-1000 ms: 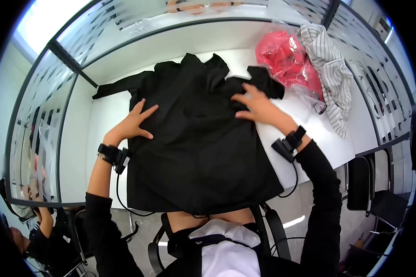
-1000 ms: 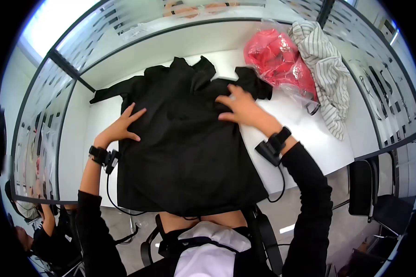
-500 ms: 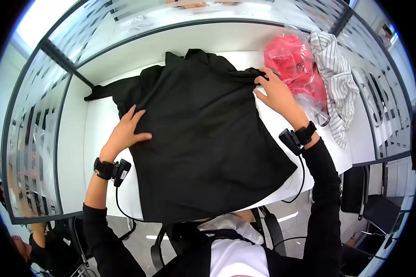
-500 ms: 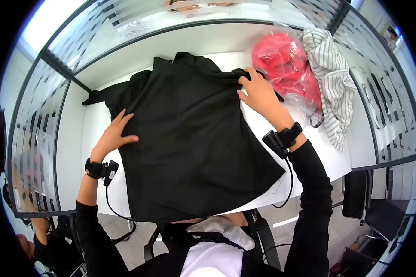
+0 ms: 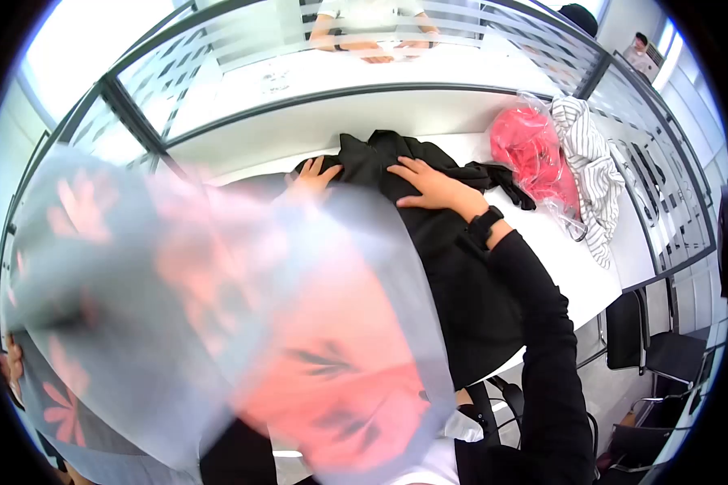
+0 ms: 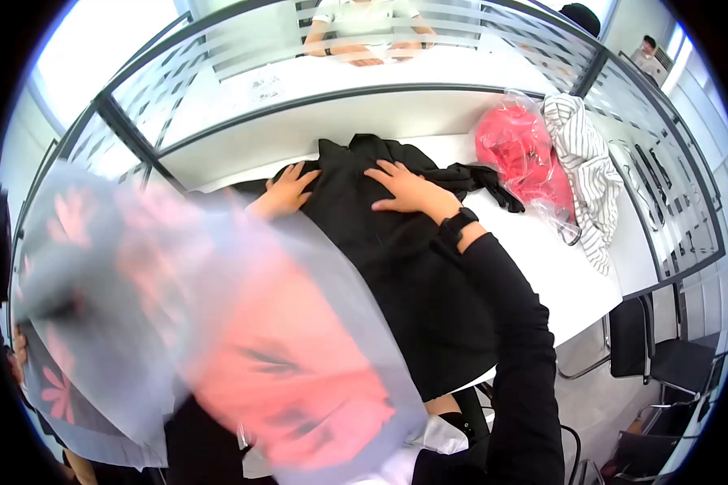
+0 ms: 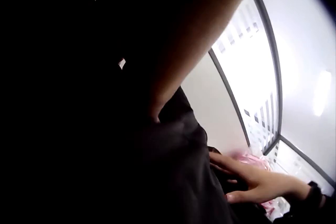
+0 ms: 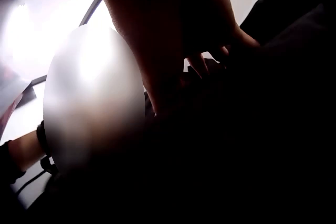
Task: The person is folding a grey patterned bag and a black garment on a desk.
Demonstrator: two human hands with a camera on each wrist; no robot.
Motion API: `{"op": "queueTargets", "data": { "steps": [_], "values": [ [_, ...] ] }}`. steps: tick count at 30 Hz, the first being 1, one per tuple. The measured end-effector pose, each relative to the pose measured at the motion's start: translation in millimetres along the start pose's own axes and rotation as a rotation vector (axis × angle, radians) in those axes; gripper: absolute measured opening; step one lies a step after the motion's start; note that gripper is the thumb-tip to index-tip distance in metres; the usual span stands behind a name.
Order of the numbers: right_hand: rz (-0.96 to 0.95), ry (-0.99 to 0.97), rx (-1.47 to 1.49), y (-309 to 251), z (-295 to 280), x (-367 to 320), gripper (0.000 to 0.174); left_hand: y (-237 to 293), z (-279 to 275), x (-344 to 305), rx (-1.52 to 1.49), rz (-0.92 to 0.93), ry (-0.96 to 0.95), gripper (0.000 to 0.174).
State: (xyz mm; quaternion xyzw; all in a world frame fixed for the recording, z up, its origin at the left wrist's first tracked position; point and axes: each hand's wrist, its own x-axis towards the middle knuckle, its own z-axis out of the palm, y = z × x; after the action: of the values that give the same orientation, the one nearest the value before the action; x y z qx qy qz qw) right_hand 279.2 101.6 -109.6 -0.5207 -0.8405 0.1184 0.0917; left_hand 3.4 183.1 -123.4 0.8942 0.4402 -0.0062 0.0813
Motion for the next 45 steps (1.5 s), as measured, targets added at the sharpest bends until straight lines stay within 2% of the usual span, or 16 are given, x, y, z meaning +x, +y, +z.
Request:
{"op": "queueTargets", "data": {
  "steps": [1, 5, 12, 15, 17, 19, 21, 24, 25, 28, 29, 34, 36, 38, 40, 45],
  "values": [
    [0.199, -0.136, -0.077, -11.1, -6.9, -1.0, 0.076, -0.3, -5.5, -1.7, -0.018, -0.03, -0.032, 0.053],
    [0.333, -0.086, -0.009, 1.4, -2.1, 0.3, 0.074, -21.7, -2.1, 2.4, 0.014, -0.1, -0.019, 0.059],
    [0.36, -0.006, -0.096, 2.8, -6.2, 8.1, 0.067, -22.8, 1.9, 1.8, 0.2, -0.156, 0.164, 0.055],
    [-0.271, 0.294, 0.188, -82.5, -33.4, 16.4, 0.064, -23.0, 10.2, 3.7, 0.292, -0.211, 0.328, 0.053],
    [-0.49, 0.149, 0.662, -174.2, -58.8, 6.7, 0.079, -24.7, 15.5, 7.2, 0.314, -0.214, 0.349, 0.051],
    [-0.511, -0.279, 0.717, -236.9, -47.5, -7.1, 0.109, -19.6, 10.2, 6.4, 0.297, -0.203, 0.338, 0.05],
    [-0.674, 0.057, 0.107, -288.3, -42.5, -29.9, 0.114, -11.0, 2.0, -1.4, 0.231, -0.181, 0.289, 0.05],
    [-0.67, 0.201, -0.062, -307.4, -9.0, -33.8, 0.119, -25.8, 10.2, -8.1, 0.08, -0.212, 0.18, 0.057],
    [-0.674, 0.385, -0.105, -308.0, 10.5, -31.6, 0.096, -28.5, 14.5, -8.4, 0.029, -0.219, 0.144, 0.059],
    [-0.859, 0.473, -0.102, -304.1, 3.6, -41.0, 0.065, -14.9, 25.1, -21.4, 0.356, -0.055, 0.669, 0.041],
    [-0.874, 0.435, -0.09, -301.0, -3.6, -45.2, 0.041, -12.6, 18.7, -23.3, 0.147, -0.125, 0.461, 0.047],
    [-0.99, 0.057, 0.003, -268.2, -82.7, -46.6, 0.038, -17.0, 16.1, -27.0, 0.364, -0.111, 0.321, 0.043],
    [-0.738, -0.107, -0.075, -253.2, -136.3, -52.7, 0.046, -2.3, 11.0, -38.5, 0.449, -0.063, 0.424, 0.037],
    [-0.558, 0.107, 0.185, -212.6, -165.2, -54.1, 0.049, 5.1, 9.1, -51.8, 0.381, 0.018, 0.445, 0.04],
    [-0.681, 0.648, 0.007, -146.5, -203.2, -47.2, 0.041, 1.8, 6.6, -67.2, 0.307, 0.078, 0.469, 0.044],
    [0.181, 1.397, -0.333, 63.7, -338.9, -182.5, 0.038, -25.0, 18.5, -77.4, 0.131, 0.057, 0.251, 0.051]
  ]
}}
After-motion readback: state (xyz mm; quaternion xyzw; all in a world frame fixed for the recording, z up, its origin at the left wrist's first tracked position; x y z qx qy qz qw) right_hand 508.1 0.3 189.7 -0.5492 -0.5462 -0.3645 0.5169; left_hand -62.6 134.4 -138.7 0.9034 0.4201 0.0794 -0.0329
